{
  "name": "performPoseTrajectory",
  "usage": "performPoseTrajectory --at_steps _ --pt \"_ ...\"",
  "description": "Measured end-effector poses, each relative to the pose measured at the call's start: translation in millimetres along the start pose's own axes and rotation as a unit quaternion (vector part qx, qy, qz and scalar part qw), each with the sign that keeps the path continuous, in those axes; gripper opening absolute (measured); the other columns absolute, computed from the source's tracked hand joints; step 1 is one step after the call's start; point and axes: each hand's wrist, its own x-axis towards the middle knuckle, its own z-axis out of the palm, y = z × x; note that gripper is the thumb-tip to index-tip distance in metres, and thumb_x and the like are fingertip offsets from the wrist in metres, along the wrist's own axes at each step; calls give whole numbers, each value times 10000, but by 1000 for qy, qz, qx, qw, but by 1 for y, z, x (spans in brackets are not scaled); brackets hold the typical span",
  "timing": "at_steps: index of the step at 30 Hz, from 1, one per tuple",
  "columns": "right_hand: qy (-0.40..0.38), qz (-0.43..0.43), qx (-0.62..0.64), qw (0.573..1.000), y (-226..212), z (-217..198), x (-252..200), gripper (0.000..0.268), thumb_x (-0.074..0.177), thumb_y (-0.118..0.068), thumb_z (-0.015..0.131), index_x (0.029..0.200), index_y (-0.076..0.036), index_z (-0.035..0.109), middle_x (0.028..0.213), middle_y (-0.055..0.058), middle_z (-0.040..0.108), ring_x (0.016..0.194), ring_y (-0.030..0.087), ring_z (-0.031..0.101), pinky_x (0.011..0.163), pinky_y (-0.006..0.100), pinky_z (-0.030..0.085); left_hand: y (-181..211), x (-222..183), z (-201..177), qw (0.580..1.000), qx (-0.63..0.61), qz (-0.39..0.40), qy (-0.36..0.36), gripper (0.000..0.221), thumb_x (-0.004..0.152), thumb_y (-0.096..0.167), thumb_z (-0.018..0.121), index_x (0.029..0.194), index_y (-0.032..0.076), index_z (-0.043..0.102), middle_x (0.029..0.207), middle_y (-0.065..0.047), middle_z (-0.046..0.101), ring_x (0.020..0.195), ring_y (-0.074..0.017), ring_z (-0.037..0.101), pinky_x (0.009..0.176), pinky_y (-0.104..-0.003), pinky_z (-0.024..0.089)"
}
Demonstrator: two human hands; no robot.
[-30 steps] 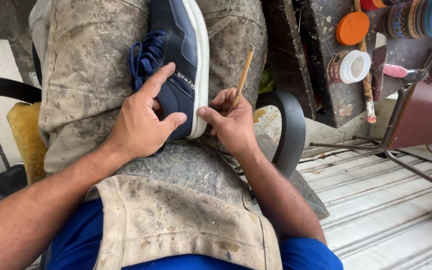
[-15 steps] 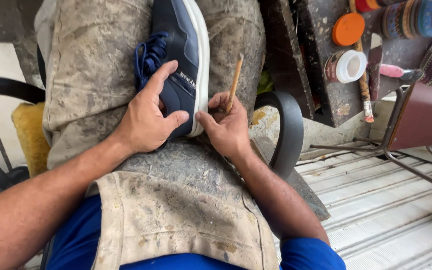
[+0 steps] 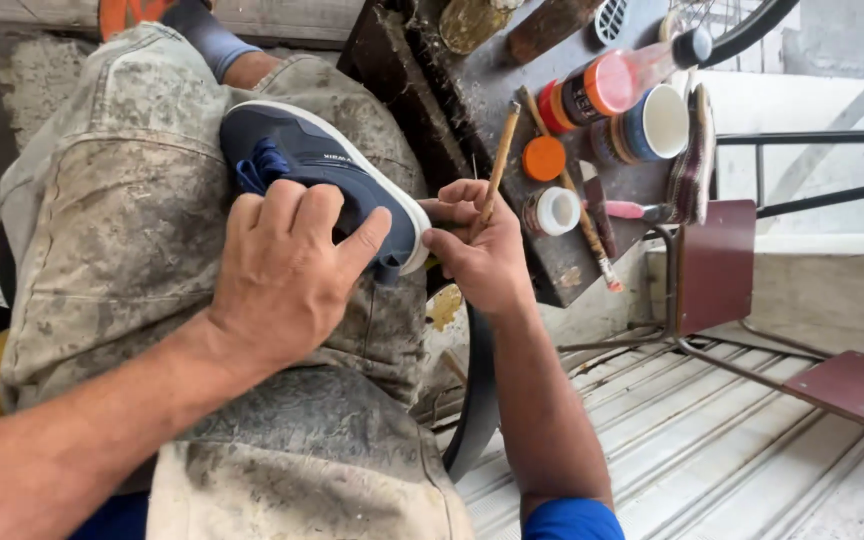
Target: Applying adhesive to shoe soles and uppers with a brush and pressing them together to repair the bond.
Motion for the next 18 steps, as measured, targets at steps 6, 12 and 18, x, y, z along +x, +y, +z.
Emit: performPoseTrajectory --at_steps 6,12,18 --pt "93 -120 -117 981 -21 -27 -12 308 868 -55 806 1096 -80 601 1044 90 714 939 139 687 792 226 580 -17 9 46 969 -32 205 136 199 1048 176 576 1216 262 641 1382 -43 647 1288 -300 606 996 -518 381" --pt "177 -210 -112 955 -38 -89 -39 458 1115 -435 433 922 -104 684 963 80 712 871 203 745 670 261 659 -7 16 65 956 -48 207 204 152 1001 79 659 977 229 650 1069 36 746 1021 -218 687 937 -455 379" --pt "284 -267 -68 918 -45 -123 -44 474 1037 -485 564 832 -58 544 859 174 561 485 223 540 432 254 514 5 39 63 965 -19 171 196 143 1014 65 634 926 176 650 999 19 668 982 -206 648 860 -412 402"
